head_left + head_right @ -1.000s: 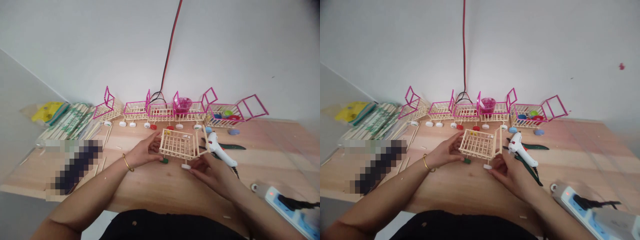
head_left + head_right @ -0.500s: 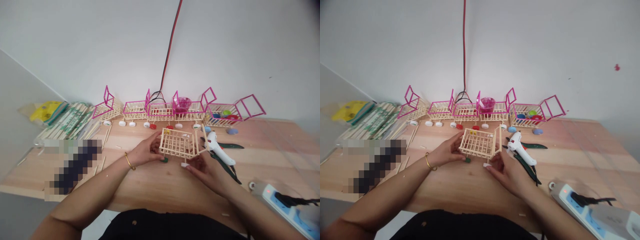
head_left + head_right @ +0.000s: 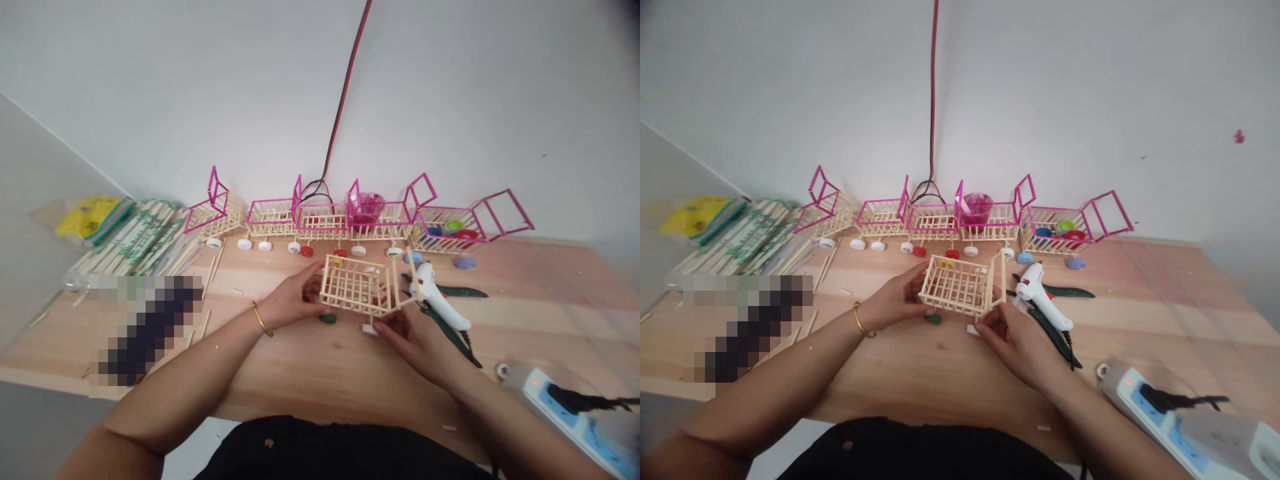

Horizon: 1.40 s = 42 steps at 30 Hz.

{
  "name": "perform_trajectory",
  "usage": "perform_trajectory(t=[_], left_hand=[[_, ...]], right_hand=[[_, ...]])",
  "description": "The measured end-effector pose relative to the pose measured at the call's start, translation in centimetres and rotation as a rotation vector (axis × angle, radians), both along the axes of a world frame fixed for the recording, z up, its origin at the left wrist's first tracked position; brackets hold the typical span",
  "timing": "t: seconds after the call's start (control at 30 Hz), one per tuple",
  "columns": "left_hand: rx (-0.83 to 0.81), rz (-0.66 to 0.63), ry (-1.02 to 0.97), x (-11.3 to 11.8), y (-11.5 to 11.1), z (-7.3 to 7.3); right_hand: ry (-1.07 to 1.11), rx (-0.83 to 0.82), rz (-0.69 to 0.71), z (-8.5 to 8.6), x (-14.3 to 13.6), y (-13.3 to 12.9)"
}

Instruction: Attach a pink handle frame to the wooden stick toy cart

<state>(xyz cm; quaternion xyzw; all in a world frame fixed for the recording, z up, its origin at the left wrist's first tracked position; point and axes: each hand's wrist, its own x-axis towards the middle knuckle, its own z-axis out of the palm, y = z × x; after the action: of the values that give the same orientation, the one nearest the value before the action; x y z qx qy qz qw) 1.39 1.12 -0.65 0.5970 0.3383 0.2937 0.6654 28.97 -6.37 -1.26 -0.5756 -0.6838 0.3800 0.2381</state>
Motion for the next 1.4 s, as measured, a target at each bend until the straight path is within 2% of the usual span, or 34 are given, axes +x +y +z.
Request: perform_trajectory(t=[0.2, 0.6, 0.9, 1.07, 1.4], left_hand=[[0.006, -0.003, -0.036, 0.1, 0.0, -0.1], [-0.022, 0.018, 0.003, 0.0, 0.0, 0.1], [-0.038, 0.035, -0.025, -0.1, -0.8, 0.9], [-0.059, 0.096, -0.042, -0.5, -1.1, 0.7], [-0.040, 0.089, -0.006, -0.5, -1.0, 0.4]], right_hand=[[-0.031, 0.028, -0.008, 0.1, -0.1, 0.1], [0.042, 0.016, -0.041, -0.1, -0.6, -0.1], [0.113, 0.031, -0.032, 0.3, -0.8, 0.1], [0.020, 0.035, -0.023, 0.2, -0.9, 0.5], [-0.008, 0.066, -0.016, -0.1, -0.7, 0.8]])
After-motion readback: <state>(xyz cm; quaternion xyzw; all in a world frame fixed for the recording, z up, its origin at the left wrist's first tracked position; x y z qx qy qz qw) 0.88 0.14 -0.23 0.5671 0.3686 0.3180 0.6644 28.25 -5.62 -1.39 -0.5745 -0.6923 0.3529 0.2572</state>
